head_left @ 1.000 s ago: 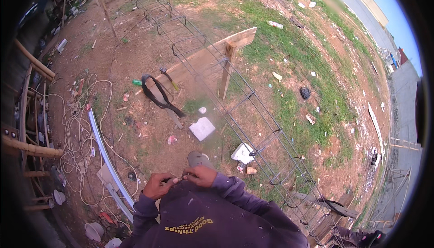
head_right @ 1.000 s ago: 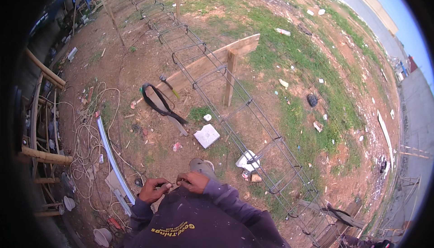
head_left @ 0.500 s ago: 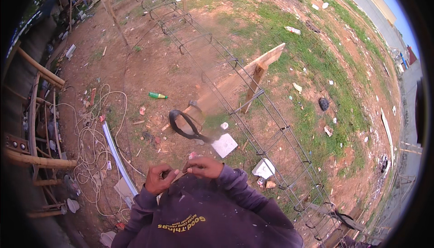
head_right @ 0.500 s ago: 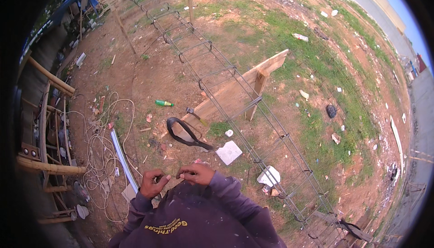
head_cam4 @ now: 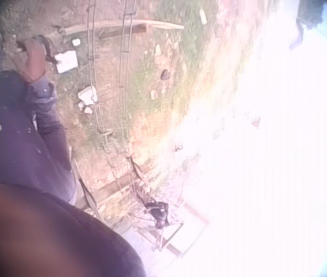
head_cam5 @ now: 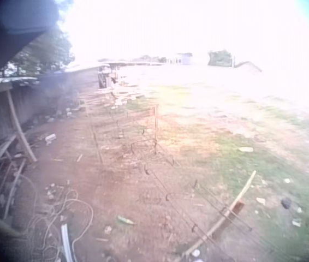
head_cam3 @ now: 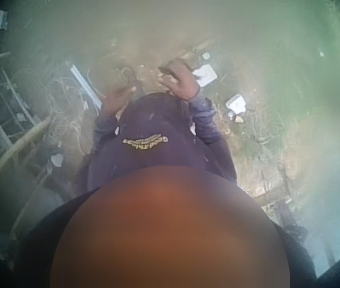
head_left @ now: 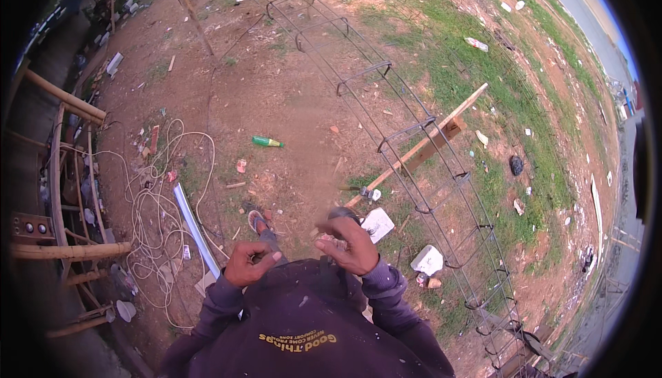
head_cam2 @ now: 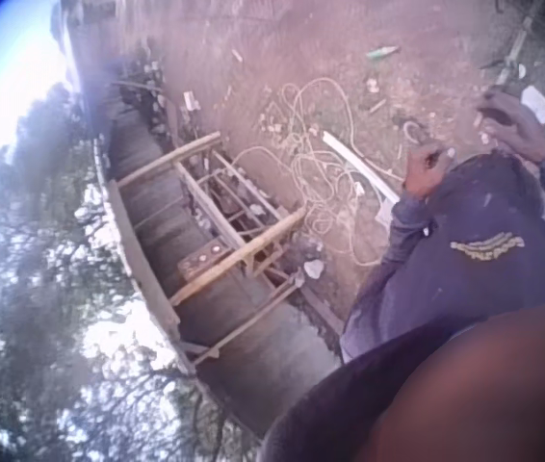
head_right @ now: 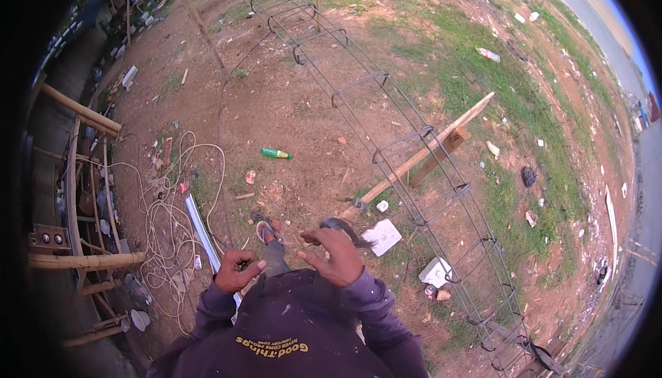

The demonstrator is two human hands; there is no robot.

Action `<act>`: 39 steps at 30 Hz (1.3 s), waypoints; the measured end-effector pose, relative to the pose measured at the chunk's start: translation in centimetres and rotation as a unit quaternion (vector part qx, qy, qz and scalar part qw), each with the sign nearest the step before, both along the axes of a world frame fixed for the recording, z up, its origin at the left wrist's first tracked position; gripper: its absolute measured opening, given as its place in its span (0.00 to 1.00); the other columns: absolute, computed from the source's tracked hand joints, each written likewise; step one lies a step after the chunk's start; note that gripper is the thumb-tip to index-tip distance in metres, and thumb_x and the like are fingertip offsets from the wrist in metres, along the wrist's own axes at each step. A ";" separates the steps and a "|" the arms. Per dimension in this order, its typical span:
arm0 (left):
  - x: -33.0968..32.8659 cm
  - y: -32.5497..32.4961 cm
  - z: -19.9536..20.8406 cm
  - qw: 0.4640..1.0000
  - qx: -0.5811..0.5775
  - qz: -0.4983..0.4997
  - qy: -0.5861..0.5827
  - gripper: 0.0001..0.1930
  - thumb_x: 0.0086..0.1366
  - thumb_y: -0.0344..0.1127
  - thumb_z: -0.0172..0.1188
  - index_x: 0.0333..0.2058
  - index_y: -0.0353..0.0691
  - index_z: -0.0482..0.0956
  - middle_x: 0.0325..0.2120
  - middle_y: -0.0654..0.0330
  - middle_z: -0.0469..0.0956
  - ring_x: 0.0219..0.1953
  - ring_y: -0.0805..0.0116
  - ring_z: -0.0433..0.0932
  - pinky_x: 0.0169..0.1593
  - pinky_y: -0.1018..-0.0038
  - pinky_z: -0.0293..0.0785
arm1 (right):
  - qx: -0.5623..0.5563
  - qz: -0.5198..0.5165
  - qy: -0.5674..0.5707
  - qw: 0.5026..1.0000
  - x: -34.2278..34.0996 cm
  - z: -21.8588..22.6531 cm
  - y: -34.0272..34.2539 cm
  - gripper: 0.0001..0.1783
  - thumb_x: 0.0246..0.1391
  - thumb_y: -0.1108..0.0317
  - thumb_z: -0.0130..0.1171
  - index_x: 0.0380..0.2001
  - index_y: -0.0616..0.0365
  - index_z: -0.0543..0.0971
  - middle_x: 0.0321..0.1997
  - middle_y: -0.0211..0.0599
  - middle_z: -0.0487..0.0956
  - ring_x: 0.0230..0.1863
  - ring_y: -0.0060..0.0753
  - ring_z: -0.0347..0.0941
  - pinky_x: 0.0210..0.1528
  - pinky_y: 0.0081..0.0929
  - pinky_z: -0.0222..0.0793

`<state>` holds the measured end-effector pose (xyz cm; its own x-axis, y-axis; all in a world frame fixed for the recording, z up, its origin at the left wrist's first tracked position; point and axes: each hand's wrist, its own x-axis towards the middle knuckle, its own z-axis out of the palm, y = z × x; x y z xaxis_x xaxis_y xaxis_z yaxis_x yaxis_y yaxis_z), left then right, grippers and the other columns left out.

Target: The person uses pliers to bend and secure wire ties on a metal frame structure. They repeatedly position the wire, twist it with the pliers, and adjust the frame while working outdoors on a dirt ground.

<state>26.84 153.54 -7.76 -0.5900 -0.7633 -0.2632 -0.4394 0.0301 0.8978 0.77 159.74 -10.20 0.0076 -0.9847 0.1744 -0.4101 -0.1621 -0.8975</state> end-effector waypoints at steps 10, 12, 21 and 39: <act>15.9 -17.7 -2.7 0.962 0.142 0.100 0.211 0.15 0.63 0.38 0.59 0.22 0.32 0.77 0.16 0.63 0.73 0.19 0.77 0.69 0.24 0.76 0.62 | 0.211 0.202 -0.321 0.901 23.7 -5.9 -18.2 0.13 0.64 0.63 0.49 0.44 0.61 0.75 0.22 0.32 0.72 0.27 0.27 0.70 0.32 0.27 0.65; 19.9 -21.2 -2.0 0.937 0.181 0.116 0.276 0.14 0.63 0.37 0.58 0.22 0.32 0.78 0.17 0.61 0.75 0.20 0.75 0.72 0.25 0.76 0.65 | 0.313 0.265 -0.321 0.854 26.5 -5.9 -22.4 0.13 0.65 0.63 0.47 0.43 0.60 0.76 0.20 0.28 0.70 0.25 0.24 0.67 0.29 0.28 0.63; 25.8 -36.3 -0.4 0.996 -0.031 0.062 -0.053 0.14 0.60 0.37 0.62 0.22 0.32 0.78 0.12 0.62 0.65 0.18 0.79 0.60 0.21 0.74 0.56 | 0.169 0.234 -0.091 0.953 32.6 -3.8 -39.1 0.12 0.62 0.61 0.52 0.35 0.59 0.77 0.20 0.34 0.71 0.23 0.24 0.64 0.28 0.27 0.61; 25.9 -75.0 -15.9 0.981 -0.098 -0.106 -0.129 0.19 0.63 0.42 0.58 0.19 0.34 0.74 0.14 0.59 0.72 0.17 0.71 0.68 0.25 0.70 0.65 | 0.267 -0.694 -0.046 0.667 16.0 -21.7 -42.3 0.23 0.50 0.54 0.60 0.46 0.55 0.75 0.41 0.45 0.79 0.45 0.50 0.75 0.48 0.44 0.69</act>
<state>52.75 78.57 -23.70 -0.6743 -0.6814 -0.2845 -0.6158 0.3063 0.7259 16.75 117.41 -31.88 -0.9627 0.0452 -0.2667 0.2274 0.6696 -0.7070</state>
